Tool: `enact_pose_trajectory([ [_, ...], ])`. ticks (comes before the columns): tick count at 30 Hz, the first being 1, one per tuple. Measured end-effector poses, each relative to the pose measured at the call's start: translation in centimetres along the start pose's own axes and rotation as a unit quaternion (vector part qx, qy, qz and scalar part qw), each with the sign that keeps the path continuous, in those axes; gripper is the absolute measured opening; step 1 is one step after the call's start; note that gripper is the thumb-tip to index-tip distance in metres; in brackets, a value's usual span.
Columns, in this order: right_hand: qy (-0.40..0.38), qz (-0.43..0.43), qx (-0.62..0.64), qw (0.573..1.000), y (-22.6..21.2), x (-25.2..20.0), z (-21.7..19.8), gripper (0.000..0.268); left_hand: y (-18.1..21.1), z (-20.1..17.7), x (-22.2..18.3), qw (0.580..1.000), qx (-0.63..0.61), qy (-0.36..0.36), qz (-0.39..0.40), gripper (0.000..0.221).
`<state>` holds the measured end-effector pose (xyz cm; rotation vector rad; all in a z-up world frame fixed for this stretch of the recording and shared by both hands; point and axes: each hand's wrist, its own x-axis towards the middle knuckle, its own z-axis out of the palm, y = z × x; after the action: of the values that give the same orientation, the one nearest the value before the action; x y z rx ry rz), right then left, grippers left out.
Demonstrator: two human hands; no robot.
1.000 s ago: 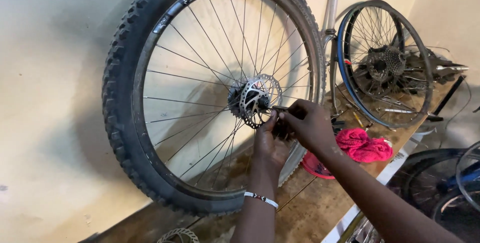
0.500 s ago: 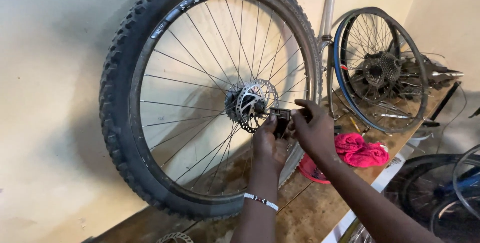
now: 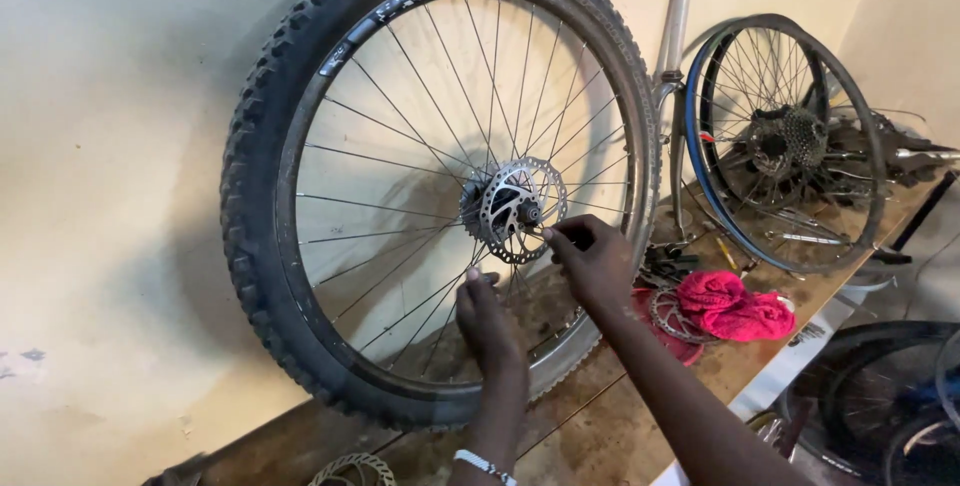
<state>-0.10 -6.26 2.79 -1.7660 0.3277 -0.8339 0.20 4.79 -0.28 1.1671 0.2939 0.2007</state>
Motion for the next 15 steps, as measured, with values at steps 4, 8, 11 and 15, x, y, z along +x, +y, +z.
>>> enact_pose_trajectory([
  [4, 0.026, -0.052, -0.034, 0.998, 0.2, 0.4, 1.7, 0.02, 2.0, -2.7, 1.7, 0.991, 0.107, 0.001, 0.083, 0.036],
  [8, 0.05, -0.074, -0.085, 0.992, 1.2, 1.0, 3.1, 0.015, 3.6, -4.8, 2.3, 0.969, 0.159, 0.013, 0.188, 0.032],
  [11, 0.056, -0.085, -0.108, 0.989, 1.6, 0.9, 3.5, 0.012, 3.1, -5.8, 3.1, 0.97, 0.155, 0.02, 0.187, 0.03],
  [15, 0.053, -0.108, -0.109, 0.987, 0.9, 0.8, 3.1, 0.01, 3.0, -5.4, 2.2, 0.978, 0.132, -0.006, 0.159, 0.027],
])
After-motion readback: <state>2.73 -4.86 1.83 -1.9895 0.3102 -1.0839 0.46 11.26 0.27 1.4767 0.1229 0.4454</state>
